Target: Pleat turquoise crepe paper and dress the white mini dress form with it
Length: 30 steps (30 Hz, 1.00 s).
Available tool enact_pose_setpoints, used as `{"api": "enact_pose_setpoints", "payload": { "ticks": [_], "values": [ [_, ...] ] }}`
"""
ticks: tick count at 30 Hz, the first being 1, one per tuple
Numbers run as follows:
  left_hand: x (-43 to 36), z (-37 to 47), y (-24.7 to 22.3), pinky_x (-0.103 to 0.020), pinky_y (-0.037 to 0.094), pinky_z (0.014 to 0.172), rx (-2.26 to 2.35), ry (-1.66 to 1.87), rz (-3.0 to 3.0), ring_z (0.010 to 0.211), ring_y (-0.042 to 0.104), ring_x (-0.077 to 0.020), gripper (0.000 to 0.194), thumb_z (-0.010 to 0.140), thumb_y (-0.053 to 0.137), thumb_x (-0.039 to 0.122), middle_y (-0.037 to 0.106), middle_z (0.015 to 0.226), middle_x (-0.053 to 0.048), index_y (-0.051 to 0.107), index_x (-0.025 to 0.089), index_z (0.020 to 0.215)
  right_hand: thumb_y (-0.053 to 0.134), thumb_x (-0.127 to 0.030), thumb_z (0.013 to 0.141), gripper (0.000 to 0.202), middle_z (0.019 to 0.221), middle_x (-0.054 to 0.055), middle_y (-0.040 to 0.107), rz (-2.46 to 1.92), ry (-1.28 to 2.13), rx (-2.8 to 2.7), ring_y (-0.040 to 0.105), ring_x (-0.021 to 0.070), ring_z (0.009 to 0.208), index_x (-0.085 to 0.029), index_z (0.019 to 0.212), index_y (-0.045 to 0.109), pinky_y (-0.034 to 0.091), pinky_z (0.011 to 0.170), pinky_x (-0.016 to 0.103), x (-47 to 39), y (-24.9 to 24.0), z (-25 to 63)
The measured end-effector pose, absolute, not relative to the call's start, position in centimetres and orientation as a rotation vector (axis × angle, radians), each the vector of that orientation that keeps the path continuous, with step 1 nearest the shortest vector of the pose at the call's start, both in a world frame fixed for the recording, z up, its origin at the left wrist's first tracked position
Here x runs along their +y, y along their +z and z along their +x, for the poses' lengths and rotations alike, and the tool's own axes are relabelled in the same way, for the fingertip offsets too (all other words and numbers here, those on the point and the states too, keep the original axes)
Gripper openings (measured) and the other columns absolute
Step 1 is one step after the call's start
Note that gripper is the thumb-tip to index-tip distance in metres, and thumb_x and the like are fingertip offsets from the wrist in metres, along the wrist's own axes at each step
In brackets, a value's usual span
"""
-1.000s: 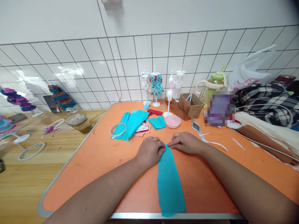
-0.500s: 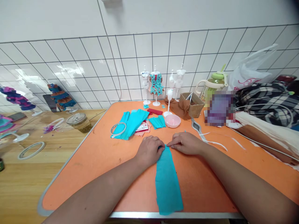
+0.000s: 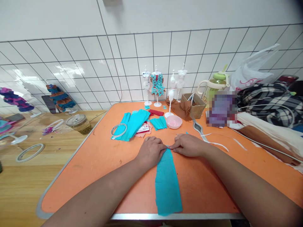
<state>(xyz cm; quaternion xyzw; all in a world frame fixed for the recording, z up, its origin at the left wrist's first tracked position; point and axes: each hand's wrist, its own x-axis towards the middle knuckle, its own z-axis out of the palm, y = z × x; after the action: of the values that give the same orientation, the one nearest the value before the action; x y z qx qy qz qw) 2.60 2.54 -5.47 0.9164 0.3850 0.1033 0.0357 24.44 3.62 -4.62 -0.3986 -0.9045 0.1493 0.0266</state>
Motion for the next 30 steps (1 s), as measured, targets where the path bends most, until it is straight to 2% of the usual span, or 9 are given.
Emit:
{"api": "enact_pose_setpoints", "payload": {
  "ticks": [6, 12, 21, 30],
  "values": [
    [2.6, 2.7, -5.2, -0.038, 0.034, 0.084, 1.182, 0.281, 2.899, 0.092, 0.053, -0.0207, 0.027, 0.094, 0.044, 0.033, 0.065, 0.085, -0.004, 0.070, 0.029, 0.102, 0.048, -0.033, 0.089, 0.030, 0.082, 0.004, 0.064, -1.250, 0.466, -2.739, 0.057, 0.0176, 0.079, -0.038, 0.111, 0.068, 0.033, 0.064, 0.026, 3.5, -4.8, 24.7],
    [2.8, 2.6, -5.4, -0.036, 0.035, 0.081, 1.174, 0.313, 2.871, 0.091, 0.053, -0.0199, 0.025, 0.093, 0.046, 0.031, 0.064, 0.085, -0.003, 0.069, 0.030, 0.101, 0.049, -0.032, 0.088, 0.031, 0.085, 0.003, 0.063, -1.239, 0.543, -2.707, 0.057, 0.0165, 0.078, -0.038, 0.113, 0.067, 0.035, 0.065, 0.025, 3.6, -4.6, 24.9],
    [2.8, 2.6, -5.6, -0.036, 0.036, 0.082, 1.128, 0.330, 2.881, 0.092, 0.053, -0.0197, 0.028, 0.094, 0.044, 0.032, 0.065, 0.088, -0.003, 0.070, 0.028, 0.100, 0.046, -0.030, 0.087, 0.038, 0.087, 0.005, 0.069, -1.282, 0.473, -2.859, 0.059, 0.0194, 0.076, -0.036, 0.122, 0.061, 0.032, 0.060, 0.025, 2.8, -3.8, 24.6],
    [2.7, 3.1, -5.2, -0.035, 0.037, 0.079, 1.114, 0.230, 2.912, 0.087, 0.051, -0.0203, 0.030, 0.094, 0.042, 0.033, 0.063, 0.086, -0.006, 0.071, 0.025, 0.096, 0.048, -0.029, 0.085, 0.037, 0.096, 0.003, 0.073, -1.298, 0.584, -2.756, 0.063, 0.0202, 0.081, -0.036, 0.117, 0.065, 0.037, 0.064, 0.026, 2.9, -4.0, 24.6]
  ]
}}
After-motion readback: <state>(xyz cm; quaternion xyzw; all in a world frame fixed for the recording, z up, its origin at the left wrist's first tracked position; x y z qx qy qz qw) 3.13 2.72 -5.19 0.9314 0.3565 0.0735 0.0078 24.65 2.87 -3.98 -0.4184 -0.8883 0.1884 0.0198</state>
